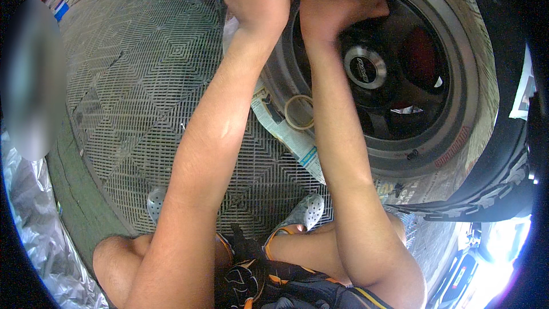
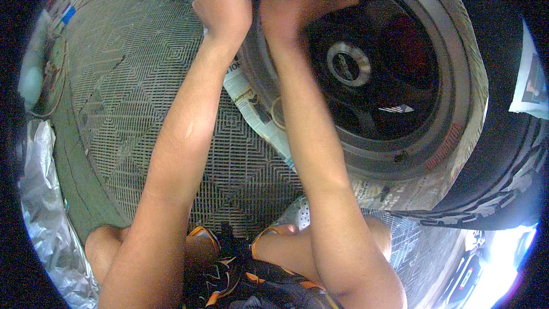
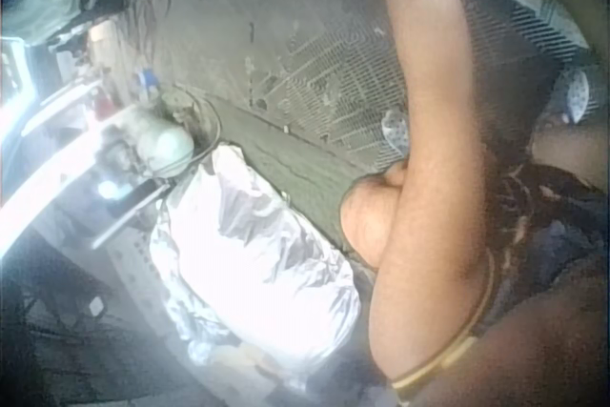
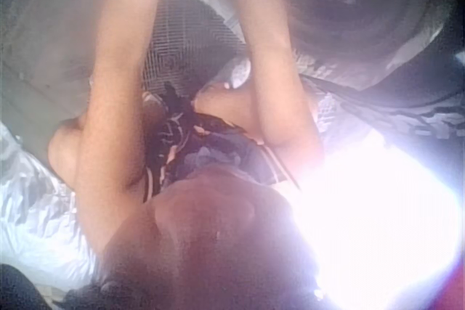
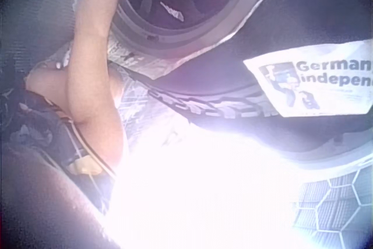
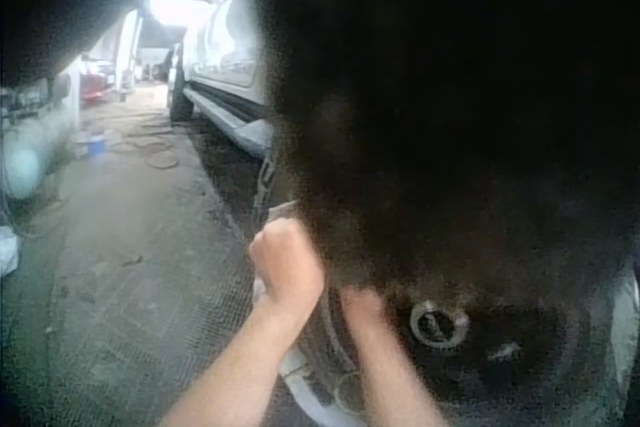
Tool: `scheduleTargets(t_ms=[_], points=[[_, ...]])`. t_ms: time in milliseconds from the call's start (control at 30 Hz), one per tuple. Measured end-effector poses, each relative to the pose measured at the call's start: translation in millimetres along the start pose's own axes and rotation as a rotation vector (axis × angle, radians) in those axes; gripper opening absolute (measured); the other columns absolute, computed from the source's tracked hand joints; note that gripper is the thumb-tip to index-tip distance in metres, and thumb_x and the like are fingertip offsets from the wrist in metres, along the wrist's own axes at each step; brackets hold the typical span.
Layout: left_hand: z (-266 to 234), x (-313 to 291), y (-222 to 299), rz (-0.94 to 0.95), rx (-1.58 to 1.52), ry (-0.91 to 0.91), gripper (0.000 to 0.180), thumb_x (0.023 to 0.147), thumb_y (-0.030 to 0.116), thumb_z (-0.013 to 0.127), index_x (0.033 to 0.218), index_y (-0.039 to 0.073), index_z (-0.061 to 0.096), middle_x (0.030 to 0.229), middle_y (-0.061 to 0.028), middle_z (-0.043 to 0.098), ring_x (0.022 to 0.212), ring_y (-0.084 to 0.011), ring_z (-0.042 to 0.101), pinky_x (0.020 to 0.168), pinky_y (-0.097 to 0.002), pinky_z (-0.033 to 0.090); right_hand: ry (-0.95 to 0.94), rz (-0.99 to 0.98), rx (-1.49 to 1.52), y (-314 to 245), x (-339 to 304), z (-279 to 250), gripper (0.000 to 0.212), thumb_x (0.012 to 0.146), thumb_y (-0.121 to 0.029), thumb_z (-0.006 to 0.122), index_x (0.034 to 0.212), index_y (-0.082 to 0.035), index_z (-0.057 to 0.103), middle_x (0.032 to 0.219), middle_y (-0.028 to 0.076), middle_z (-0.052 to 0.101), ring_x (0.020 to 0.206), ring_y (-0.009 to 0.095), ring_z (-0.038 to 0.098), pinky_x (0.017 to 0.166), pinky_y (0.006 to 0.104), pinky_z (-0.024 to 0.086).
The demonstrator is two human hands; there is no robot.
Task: The person sits on the floor and applies masking tape to the sidewall of a car tire to cover the surface. They repeatedly tear pieces of tape and smooth them along the tire's edge, working around the circumference.
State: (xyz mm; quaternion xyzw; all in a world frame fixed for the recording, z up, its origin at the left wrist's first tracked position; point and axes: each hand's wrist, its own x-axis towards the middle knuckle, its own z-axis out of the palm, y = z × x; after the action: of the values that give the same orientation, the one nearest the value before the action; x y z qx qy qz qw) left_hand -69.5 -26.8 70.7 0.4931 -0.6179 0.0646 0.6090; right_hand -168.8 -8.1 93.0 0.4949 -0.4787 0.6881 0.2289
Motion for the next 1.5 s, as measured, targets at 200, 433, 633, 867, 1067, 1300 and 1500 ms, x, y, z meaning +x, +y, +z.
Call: scheduleTargets(t_ms=[200,433,633,867,1067,1300,1500], points=[[-3.8,2.0,10.5,-0.102,-0.117,0.062,0.021,0.089,0.024,0.069,0.080,0.005,0.073,0.079,-0.0195,0.071,0.077,-0.0427,0.072,0.068,-0.0513,0.056,0.002,0.003,0.000,0.5,-1.0,0.4,0.040,0.104,-0.025,0.058,0.132,0.003,0.062,0.134,0.023,0.064,0.129,0.035,0.057,0.112,0.0435,0.040],[-0.2,2.5,6.6,-0.097,-0.055,0.045,0.021,0.090,0.025,0.068,0.083,0.006,0.075,0.079,-0.0191,0.072,0.075,-0.0424,0.072,0.068,-0.0506,0.056,0.008,0.001,0.000,0.9,-2.0,1.2,0.040,0.103,-0.025,0.058,0.132,0.003,0.062,0.135,0.023,0.064,0.129,0.035,0.057,0.112,0.0437,0.040],[1.7,0.1,3.7,-0.092,-0.011,-0.003,0.018,0.090,0.018,0.066,0.083,0.004,0.075,0.084,-0.0194,0.073,0.077,-0.0417,0.072,0.068,-0.0500,0.057,0.011,0.000,-0.002,2.9,-1.4,0.4,0.041,0.103,-0.025,0.058,0.133,0.003,0.062,0.135,0.024,0.064,0.129,0.035,0.056,0.112,0.0438,0.040],[-3.7,3.1,12.0,-0.077,-0.027,0.049,0.018,0.090,0.017,0.066,0.084,0.003,0.075,0.086,-0.0184,0.074,0.078,-0.0419,0.073,0.068,-0.0497,0.057,0.011,0.005,0.000,3.8,-1.3,-1.8,0.041,0.103,-0.025,0.058,0.133,0.003,0.062,0.135,0.024,0.063,0.130,0.035,0.056,0.112,0.0439,0.040],[2.2,0.3,7.0,-0.095,0.029,0.027,0.018,0.090,0.014,0.065,0.077,0.002,0.073,0.079,-0.0203,0.072,0.073,-0.0428,0.072,0.067,-0.0515,0.057,0.005,0.008,-0.001,4.2,-2.2,-0.7,0.042,0.103,-0.025,0.058,0.133,0.003,0.062,0.135,0.024,0.063,0.130,0.035,0.056,0.112,0.0440,0.040],[8.4,-2.8,2.4,-0.150,0.132,-0.017,0.021,0.089,0.013,0.065,0.072,0.002,0.070,0.072,-0.0216,0.070,0.070,-0.0440,0.071,0.066,-0.0530,0.057,0.010,0.017,-0.007,5.9,-0.1,1.9,0.042,0.103,-0.026,0.058,0.133,0.003,0.061,0.136,0.024,0.063,0.130,0.035,0.056,0.113,0.0442,0.040],[11.9,-5.0,-0.3,-0.151,0.195,-0.021,0.021,0.092,0.012,0.062,0.075,0.002,0.069,0.074,-0.0216,0.070,0.072,-0.0436,0.071,0.067,-0.0535,0.056,0.008,0.023,-0.002,4.9,-2.5,4.9,0.042,0.103,-0.026,0.058,0.133,0.004,0.061,0.136,0.024,0.063,0.130,0.036,0.056,0.113,0.0443,0.040]])
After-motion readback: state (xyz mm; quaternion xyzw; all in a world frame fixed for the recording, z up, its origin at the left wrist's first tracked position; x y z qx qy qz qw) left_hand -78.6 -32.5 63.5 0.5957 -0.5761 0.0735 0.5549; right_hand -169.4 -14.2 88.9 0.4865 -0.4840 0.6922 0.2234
